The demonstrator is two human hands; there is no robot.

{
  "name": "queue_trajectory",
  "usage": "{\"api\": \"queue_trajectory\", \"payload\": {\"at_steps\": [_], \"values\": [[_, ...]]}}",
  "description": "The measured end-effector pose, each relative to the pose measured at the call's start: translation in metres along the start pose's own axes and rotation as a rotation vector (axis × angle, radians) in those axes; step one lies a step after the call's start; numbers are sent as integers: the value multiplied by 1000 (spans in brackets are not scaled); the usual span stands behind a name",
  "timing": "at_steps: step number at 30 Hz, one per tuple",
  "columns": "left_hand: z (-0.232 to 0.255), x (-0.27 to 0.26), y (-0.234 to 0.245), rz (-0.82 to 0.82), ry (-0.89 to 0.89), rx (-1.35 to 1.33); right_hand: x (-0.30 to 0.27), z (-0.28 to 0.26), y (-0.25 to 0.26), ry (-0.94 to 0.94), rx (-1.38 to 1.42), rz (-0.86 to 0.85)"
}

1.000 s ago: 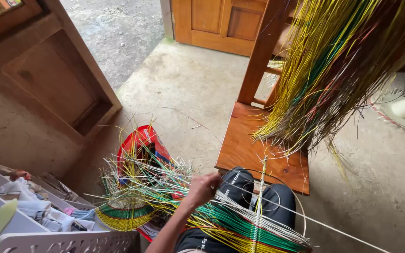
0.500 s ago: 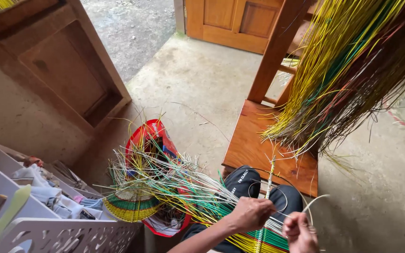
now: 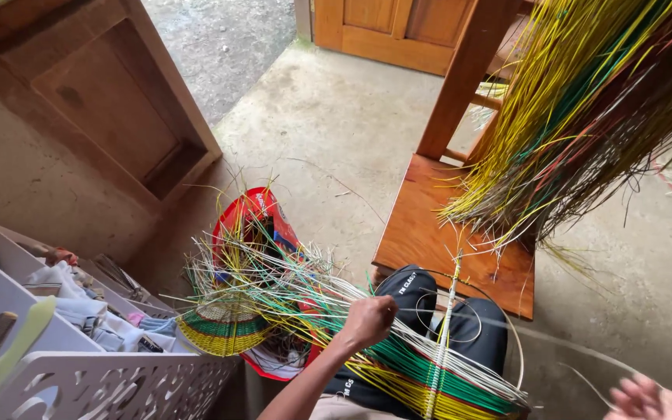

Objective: Weaving colorful fibers into a pattern on a low wooden bench

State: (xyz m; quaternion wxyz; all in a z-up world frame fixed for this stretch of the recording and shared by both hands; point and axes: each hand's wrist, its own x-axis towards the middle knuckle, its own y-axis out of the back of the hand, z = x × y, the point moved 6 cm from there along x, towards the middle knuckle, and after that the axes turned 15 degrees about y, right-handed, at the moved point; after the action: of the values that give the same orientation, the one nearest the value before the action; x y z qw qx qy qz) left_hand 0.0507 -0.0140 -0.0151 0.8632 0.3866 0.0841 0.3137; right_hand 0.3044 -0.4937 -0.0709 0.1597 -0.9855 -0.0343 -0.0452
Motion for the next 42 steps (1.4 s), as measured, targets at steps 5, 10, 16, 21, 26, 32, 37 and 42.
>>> {"api": "queue_trajectory", "payload": {"at_steps": [5, 10, 16, 21, 26, 32, 37, 42], "values": [[57, -10, -49, -553, 175, -295, -116, -73, -268, 741, -714, -618], [64, -7, -78, -843, 421, -1026, -127, -32, -299, 824, -702, -798], [26, 2, -91, -559, 471, -568, -72, 49, -247, 350, -942, -787], [-2, 1, -154, -571, 411, -179, -46, 76, -221, 67, -1293, -733], [4, -2, -155, -435, 467, -98, -60, 57, -229, -163, -1322, -767], [-3, -15, -177, -515, 510, -53, -61, 79, -221, -142, -1294, -774], [-3, -25, -183, -611, 560, -327, -64, 89, -220, -205, -1300, -793], [-33, -32, -238, -642, 760, -702, -64, 99, -217, -229, -1236, -774]]}}
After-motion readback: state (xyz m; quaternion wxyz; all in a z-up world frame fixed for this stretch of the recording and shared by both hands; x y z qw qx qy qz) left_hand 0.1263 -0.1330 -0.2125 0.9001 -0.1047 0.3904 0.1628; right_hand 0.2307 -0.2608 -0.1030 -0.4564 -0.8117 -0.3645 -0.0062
